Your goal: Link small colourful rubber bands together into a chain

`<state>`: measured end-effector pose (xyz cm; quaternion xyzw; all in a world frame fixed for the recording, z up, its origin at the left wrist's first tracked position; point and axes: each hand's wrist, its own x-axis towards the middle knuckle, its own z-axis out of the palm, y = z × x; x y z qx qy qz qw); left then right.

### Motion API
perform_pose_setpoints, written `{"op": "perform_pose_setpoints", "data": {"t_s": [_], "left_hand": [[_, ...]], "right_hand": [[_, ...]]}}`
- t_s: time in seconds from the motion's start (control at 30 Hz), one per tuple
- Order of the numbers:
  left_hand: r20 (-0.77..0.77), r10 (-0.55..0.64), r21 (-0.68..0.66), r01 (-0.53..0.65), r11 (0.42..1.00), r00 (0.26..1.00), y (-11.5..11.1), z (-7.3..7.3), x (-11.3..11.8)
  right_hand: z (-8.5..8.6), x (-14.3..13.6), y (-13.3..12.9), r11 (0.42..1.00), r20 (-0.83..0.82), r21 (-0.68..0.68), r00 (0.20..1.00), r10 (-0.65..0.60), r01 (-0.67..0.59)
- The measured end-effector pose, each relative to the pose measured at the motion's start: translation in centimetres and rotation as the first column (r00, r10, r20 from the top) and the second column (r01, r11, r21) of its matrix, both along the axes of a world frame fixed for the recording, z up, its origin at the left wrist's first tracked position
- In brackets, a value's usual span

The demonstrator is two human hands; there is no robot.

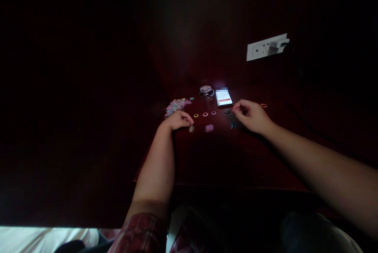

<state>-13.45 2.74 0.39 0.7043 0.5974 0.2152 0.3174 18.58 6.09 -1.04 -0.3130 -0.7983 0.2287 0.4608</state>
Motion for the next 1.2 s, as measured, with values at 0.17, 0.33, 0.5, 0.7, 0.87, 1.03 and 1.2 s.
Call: {"op": "perform_pose_setpoints", "data": {"t_s": [0.17,0.33,0.5,0.7,0.87,1.03,1.2], "left_hand": [[-0.018,0.014,-0.011,-0.014,1.000,1.000,-0.3,0.4,0.1],[-0.035,0.031,-0.028,-0.032,0.999,0.999,-0.3,0.3,0.1],[-0.035,0.251,0.110,-0.246,0.963,0.967,0.5,-0.2,-1.0],[-0.132,0.308,0.044,-0.305,0.951,0.942,0.2,-0.1,-0.7],[-0.293,0.221,0.065,-0.212,0.975,0.930,-0.3,0.4,1.7],[-0.415,0.238,0.096,-0.217,0.971,0.878,0.0,0.2,2.9],[-0.478,0.264,0.104,-0.244,0.964,0.838,-0.1,0.5,2.9]], "right_hand": [[-0.1,0.1,0.1,1.000,-0.005,-0.009,1.000,0.005,-0.005],[-0.1,0.1,0.0,1.000,-0.005,-0.014,1.000,0.002,-0.002],[-0.2,0.0,-0.1,1.000,-0.025,-0.015,0.999,0.022,-0.023],[-0.3,-0.2,-0.1,0.999,0.002,-0.020,0.999,0.032,-0.032],[-0.1,-0.3,-0.3,0.999,0.005,-0.028,0.999,0.043,-0.043],[0.2,-0.3,-0.4,0.999,0.001,-0.034,0.999,0.038,-0.038],[0.0,-0.3,-0.2,0.998,-0.007,-0.039,0.999,0.044,-0.044]]}}
